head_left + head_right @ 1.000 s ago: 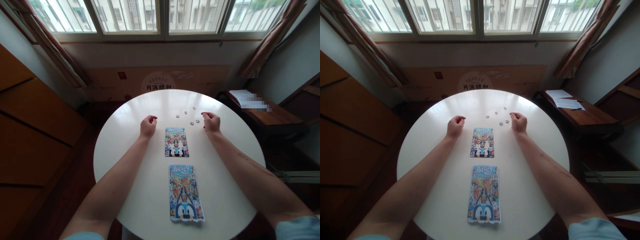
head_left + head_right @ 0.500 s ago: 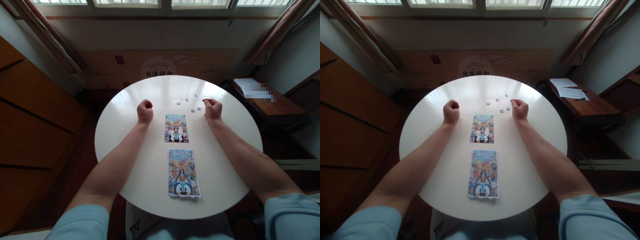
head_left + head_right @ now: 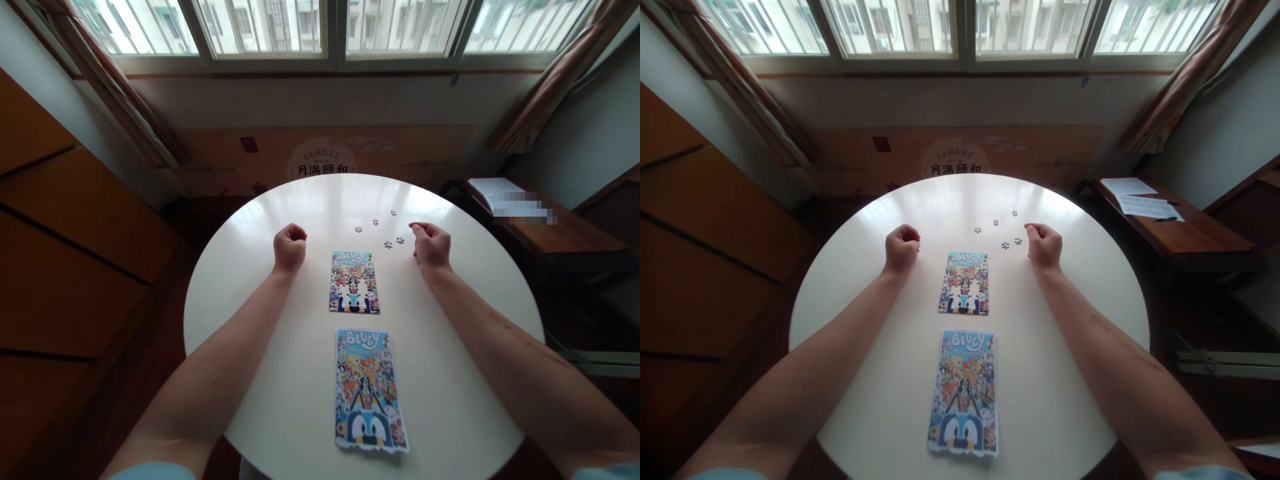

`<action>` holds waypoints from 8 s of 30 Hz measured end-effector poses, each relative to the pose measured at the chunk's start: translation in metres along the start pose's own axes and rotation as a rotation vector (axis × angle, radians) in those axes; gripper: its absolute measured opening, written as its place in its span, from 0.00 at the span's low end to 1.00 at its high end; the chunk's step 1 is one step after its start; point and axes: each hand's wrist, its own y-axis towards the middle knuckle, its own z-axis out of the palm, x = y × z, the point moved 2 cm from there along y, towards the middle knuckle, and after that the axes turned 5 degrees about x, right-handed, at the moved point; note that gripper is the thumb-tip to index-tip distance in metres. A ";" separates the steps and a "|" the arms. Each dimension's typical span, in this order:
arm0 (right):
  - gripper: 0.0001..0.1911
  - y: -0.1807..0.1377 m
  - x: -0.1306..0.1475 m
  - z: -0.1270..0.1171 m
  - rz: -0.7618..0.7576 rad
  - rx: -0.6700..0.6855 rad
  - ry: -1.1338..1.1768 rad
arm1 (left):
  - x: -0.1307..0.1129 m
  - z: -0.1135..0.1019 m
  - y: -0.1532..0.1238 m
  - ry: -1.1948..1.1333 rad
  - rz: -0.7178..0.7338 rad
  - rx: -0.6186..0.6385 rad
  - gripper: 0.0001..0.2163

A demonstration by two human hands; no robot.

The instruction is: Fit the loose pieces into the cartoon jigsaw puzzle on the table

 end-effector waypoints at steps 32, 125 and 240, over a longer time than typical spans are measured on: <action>0.19 0.128 0.008 0.044 -0.086 0.467 -0.847 | 0.008 -0.008 0.003 0.121 0.024 0.005 0.08; 0.08 -0.099 0.076 0.016 -0.695 0.870 -0.373 | -0.063 0.020 -0.041 0.247 -0.561 1.096 0.11; 0.09 -0.079 0.062 0.012 -0.355 1.020 -0.561 | -0.053 0.038 -0.054 0.619 0.544 1.097 0.17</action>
